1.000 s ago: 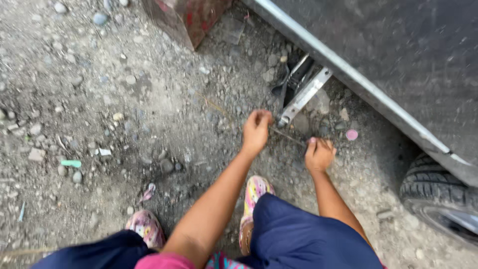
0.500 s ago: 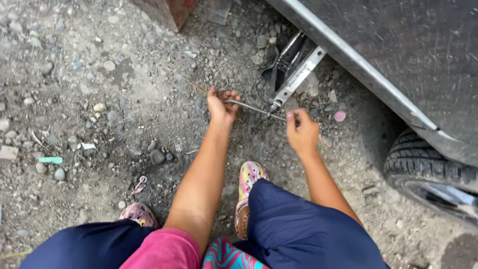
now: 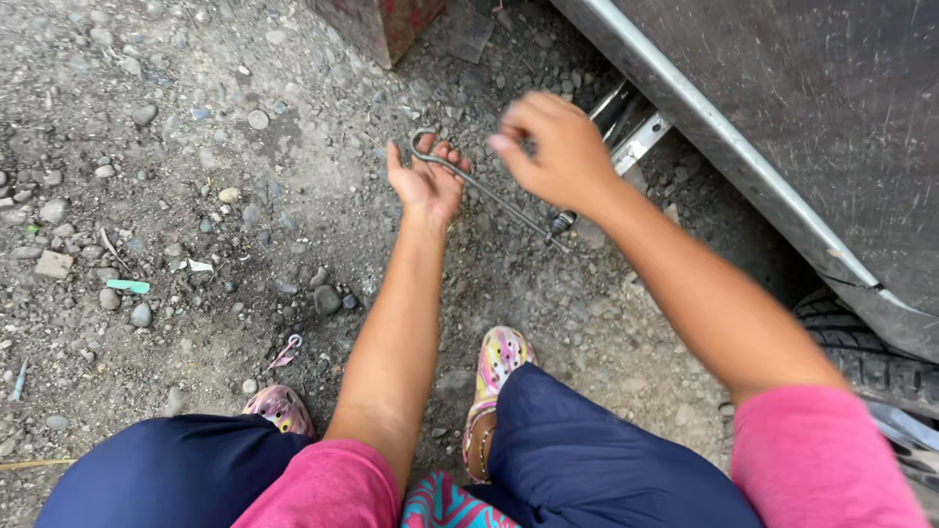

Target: The person kneels beside a jacked-up vehicle and uses an L-shaped lug wrench to loosen the lug nuts on a wheel. They then pull the wheel off the hub and set it aside, and continue working near the exposed brake hub with a wrench.

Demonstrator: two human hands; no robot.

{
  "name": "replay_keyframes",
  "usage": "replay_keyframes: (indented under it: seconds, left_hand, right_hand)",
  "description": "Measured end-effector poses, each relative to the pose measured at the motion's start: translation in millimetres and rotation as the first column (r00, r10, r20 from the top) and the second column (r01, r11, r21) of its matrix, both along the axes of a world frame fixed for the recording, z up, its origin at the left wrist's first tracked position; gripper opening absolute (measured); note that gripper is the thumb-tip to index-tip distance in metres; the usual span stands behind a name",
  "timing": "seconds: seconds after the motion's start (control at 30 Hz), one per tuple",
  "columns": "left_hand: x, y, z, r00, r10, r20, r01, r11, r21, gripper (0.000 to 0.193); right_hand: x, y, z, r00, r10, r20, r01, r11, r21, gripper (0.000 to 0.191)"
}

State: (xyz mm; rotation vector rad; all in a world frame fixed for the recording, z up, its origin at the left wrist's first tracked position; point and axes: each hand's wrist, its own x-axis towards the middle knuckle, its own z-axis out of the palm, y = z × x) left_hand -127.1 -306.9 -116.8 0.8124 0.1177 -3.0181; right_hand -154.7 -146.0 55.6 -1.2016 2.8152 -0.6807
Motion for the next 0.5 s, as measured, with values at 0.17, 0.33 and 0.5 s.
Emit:
replay_keyframes:
  seconds: [0.17,0.33,0.5]
  left_hand:
    - [6,3,8,0.992,0.126,0.006,-0.125,0.983,0.135,0.088]
    - [25,3,19,0.975,0.214,-0.055,-0.208,0.974,0.092,0.089]
    - [56,12,20,1.0,0.03,-0.007,-0.027,0.965,0.259,0.117]
  right_hand:
    - [-31,-120,-6,0.971,0.235,-0.038,-0.19,0.861,0.472,0.037]
    - [-9,-175,-42,0.983,0.183,-0.008,-0.148,0.821,0.552,0.042]
    - [-10,-170,-70,0.97,0.219,0.106,-0.232,0.699,0.677,0.027]
